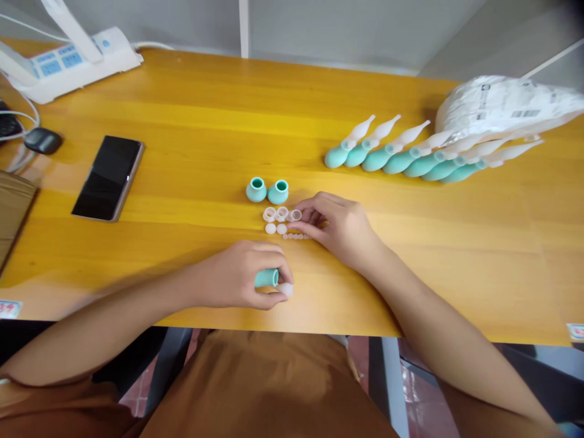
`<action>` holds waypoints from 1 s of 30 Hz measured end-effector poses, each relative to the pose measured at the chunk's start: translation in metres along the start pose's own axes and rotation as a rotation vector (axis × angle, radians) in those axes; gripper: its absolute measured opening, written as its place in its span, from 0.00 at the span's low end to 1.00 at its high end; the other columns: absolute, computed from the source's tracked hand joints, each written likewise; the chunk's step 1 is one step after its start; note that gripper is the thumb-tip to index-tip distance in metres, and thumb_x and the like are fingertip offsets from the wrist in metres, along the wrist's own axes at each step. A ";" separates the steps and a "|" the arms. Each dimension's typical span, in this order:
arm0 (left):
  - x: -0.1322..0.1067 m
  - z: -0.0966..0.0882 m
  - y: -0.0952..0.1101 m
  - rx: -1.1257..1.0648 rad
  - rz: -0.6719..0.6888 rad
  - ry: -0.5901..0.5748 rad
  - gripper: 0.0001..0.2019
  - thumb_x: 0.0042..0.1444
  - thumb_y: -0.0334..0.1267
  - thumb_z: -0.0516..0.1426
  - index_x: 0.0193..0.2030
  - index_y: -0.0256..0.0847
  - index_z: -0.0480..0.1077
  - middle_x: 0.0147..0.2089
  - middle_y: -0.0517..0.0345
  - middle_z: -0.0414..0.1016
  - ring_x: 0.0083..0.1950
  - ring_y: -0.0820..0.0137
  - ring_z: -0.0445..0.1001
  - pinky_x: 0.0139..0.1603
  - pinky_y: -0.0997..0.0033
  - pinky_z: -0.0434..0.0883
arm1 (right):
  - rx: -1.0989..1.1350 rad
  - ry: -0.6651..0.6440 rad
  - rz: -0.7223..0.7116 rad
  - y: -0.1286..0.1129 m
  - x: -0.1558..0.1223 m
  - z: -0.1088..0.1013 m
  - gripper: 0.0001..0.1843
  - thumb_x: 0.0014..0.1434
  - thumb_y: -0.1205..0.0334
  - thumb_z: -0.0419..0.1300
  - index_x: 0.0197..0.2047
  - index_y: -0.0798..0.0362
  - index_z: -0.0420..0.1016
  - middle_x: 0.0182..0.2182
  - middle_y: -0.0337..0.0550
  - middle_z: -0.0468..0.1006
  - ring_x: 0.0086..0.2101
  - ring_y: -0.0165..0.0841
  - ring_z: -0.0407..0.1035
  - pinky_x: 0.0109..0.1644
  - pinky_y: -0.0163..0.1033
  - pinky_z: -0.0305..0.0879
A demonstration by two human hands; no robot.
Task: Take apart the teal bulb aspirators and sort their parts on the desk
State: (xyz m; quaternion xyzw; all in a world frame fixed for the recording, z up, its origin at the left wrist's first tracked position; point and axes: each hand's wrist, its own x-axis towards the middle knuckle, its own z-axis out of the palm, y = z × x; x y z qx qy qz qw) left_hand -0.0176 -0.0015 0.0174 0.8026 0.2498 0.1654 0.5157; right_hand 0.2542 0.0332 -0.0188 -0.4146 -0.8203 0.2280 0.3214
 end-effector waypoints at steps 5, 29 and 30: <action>0.001 -0.002 0.003 0.036 -0.042 0.055 0.04 0.68 0.35 0.68 0.46 0.43 0.78 0.44 0.62 0.86 0.44 0.70 0.82 0.51 0.70 0.74 | -0.048 0.059 0.018 -0.006 -0.002 -0.008 0.14 0.77 0.48 0.69 0.53 0.50 0.84 0.35 0.44 0.83 0.32 0.37 0.76 0.38 0.44 0.77; 0.000 -0.004 0.006 -0.008 -0.042 0.464 0.08 0.68 0.39 0.71 0.45 0.44 0.77 0.46 0.62 0.87 0.45 0.71 0.85 0.50 0.71 0.76 | 0.302 -0.065 -0.093 -0.029 -0.008 -0.029 0.07 0.74 0.59 0.72 0.54 0.45 0.85 0.39 0.42 0.83 0.29 0.32 0.75 0.29 0.39 0.73; 0.000 -0.004 0.006 -0.003 -0.039 0.462 0.08 0.68 0.39 0.71 0.45 0.44 0.77 0.45 0.63 0.87 0.44 0.72 0.84 0.49 0.71 0.76 | 0.312 -0.073 -0.150 -0.032 -0.009 -0.026 0.12 0.73 0.59 0.74 0.57 0.46 0.84 0.42 0.44 0.84 0.32 0.33 0.77 0.32 0.39 0.76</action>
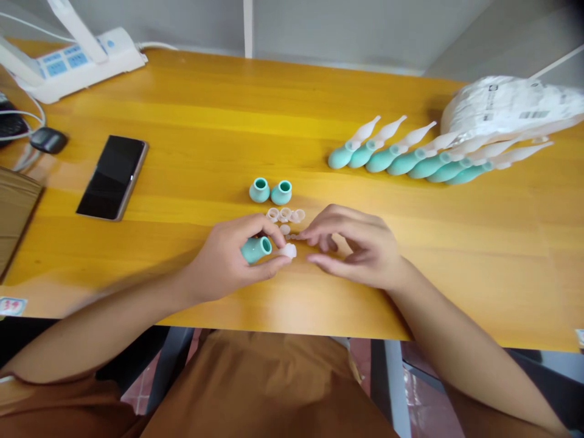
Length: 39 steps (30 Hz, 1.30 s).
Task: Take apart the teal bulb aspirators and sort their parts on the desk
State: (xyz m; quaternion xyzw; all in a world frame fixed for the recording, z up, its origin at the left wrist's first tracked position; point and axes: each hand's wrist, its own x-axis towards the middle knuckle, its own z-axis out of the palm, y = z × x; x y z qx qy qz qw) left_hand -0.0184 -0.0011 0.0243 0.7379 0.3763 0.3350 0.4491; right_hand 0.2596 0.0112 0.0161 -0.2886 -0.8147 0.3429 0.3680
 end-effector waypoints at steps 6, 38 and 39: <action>-0.001 0.002 -0.003 0.100 0.048 -0.034 0.10 0.67 0.39 0.73 0.43 0.44 0.76 0.42 0.65 0.85 0.41 0.72 0.83 0.48 0.71 0.75 | -0.202 0.026 -0.264 -0.001 -0.007 0.023 0.17 0.74 0.66 0.72 0.64 0.52 0.81 0.49 0.51 0.84 0.47 0.39 0.84 0.51 0.43 0.86; 0.000 -0.003 0.001 0.027 0.150 -0.069 0.07 0.71 0.36 0.70 0.44 0.43 0.77 0.40 0.64 0.85 0.41 0.72 0.81 0.46 0.70 0.75 | -0.299 -0.001 0.058 0.011 -0.002 -0.004 0.01 0.76 0.65 0.69 0.48 0.49 0.82 0.38 0.43 0.83 0.32 0.33 0.77 0.35 0.40 0.77; 0.000 -0.003 0.001 0.030 0.152 -0.069 0.07 0.71 0.36 0.70 0.44 0.43 0.76 0.40 0.64 0.85 0.41 0.72 0.81 0.46 0.70 0.75 | -0.300 -0.011 0.067 0.011 -0.002 -0.004 0.01 0.76 0.64 0.69 0.48 0.49 0.82 0.37 0.43 0.83 0.31 0.33 0.77 0.35 0.39 0.76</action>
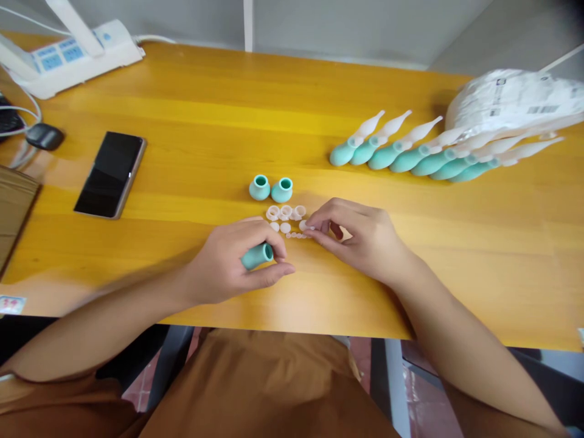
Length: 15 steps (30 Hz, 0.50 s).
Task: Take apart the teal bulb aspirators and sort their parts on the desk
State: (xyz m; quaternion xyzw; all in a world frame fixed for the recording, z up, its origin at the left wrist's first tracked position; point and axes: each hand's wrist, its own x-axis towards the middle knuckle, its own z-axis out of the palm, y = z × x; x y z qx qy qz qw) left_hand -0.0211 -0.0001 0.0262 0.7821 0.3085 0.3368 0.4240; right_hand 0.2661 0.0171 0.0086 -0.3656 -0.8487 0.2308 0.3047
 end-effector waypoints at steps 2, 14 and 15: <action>0.001 0.000 0.001 0.008 0.005 0.000 0.07 0.71 0.37 0.69 0.44 0.43 0.76 0.40 0.64 0.85 0.41 0.72 0.81 0.46 0.70 0.75 | -0.010 -0.014 0.019 0.000 -0.001 0.002 0.01 0.76 0.63 0.69 0.48 0.49 0.82 0.37 0.42 0.84 0.31 0.32 0.76 0.35 0.38 0.75; 0.002 -0.001 0.003 0.036 -0.022 -0.007 0.06 0.71 0.38 0.68 0.43 0.45 0.76 0.39 0.63 0.86 0.40 0.70 0.82 0.45 0.67 0.77 | -0.057 0.037 0.065 0.007 -0.004 0.022 0.06 0.75 0.58 0.72 0.46 0.50 0.85 0.34 0.42 0.85 0.29 0.33 0.76 0.35 0.39 0.75; 0.002 -0.001 0.003 0.037 -0.026 -0.006 0.06 0.72 0.39 0.67 0.42 0.46 0.77 0.39 0.62 0.86 0.40 0.69 0.82 0.45 0.66 0.77 | -0.060 0.041 0.070 0.007 -0.004 0.022 0.06 0.75 0.58 0.72 0.45 0.50 0.85 0.35 0.42 0.86 0.29 0.33 0.77 0.35 0.40 0.75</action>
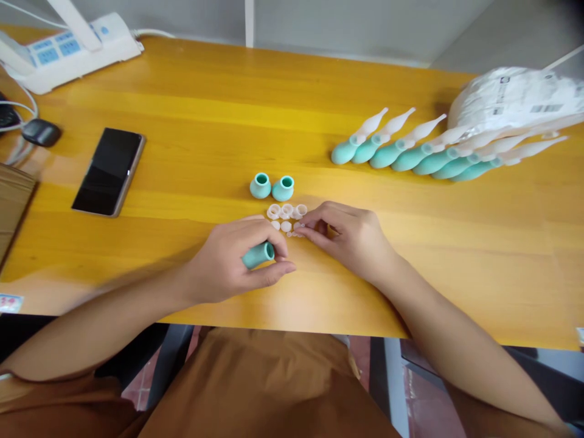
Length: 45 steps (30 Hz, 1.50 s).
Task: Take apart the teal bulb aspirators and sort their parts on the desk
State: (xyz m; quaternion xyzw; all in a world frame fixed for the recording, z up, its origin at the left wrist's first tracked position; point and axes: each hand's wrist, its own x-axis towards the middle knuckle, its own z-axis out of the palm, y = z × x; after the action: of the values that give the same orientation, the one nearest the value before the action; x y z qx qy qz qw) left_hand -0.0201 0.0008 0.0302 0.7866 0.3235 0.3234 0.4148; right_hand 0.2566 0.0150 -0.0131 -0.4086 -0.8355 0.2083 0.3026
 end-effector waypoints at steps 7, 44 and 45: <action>0.000 0.000 0.000 0.010 0.005 -0.005 0.06 0.73 0.40 0.66 0.42 0.45 0.76 0.39 0.61 0.86 0.40 0.68 0.82 0.46 0.66 0.77 | 0.011 0.020 -0.009 0.000 0.002 -0.004 0.10 0.73 0.53 0.74 0.45 0.49 0.82 0.35 0.41 0.84 0.28 0.33 0.75 0.33 0.40 0.75; 0.000 0.001 -0.002 0.039 0.024 -0.015 0.07 0.74 0.41 0.66 0.43 0.47 0.75 0.39 0.61 0.85 0.41 0.66 0.82 0.46 0.64 0.76 | -0.037 0.081 -0.028 0.011 0.013 -0.019 0.09 0.79 0.61 0.64 0.57 0.45 0.85 0.51 0.49 0.89 0.48 0.45 0.84 0.53 0.52 0.84; 0.000 0.001 -0.002 0.037 0.024 -0.014 0.07 0.74 0.41 0.66 0.43 0.47 0.75 0.39 0.61 0.85 0.40 0.66 0.82 0.46 0.64 0.76 | -0.047 0.071 -0.010 0.013 0.012 -0.026 0.08 0.79 0.60 0.64 0.54 0.44 0.86 0.48 0.48 0.89 0.45 0.44 0.84 0.51 0.51 0.83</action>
State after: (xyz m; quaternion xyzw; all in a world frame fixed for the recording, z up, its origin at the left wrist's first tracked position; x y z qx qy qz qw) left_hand -0.0200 0.0013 0.0279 0.8003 0.3170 0.3167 0.3984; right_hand 0.2755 0.0349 0.0029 -0.4186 -0.8310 0.1724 0.3232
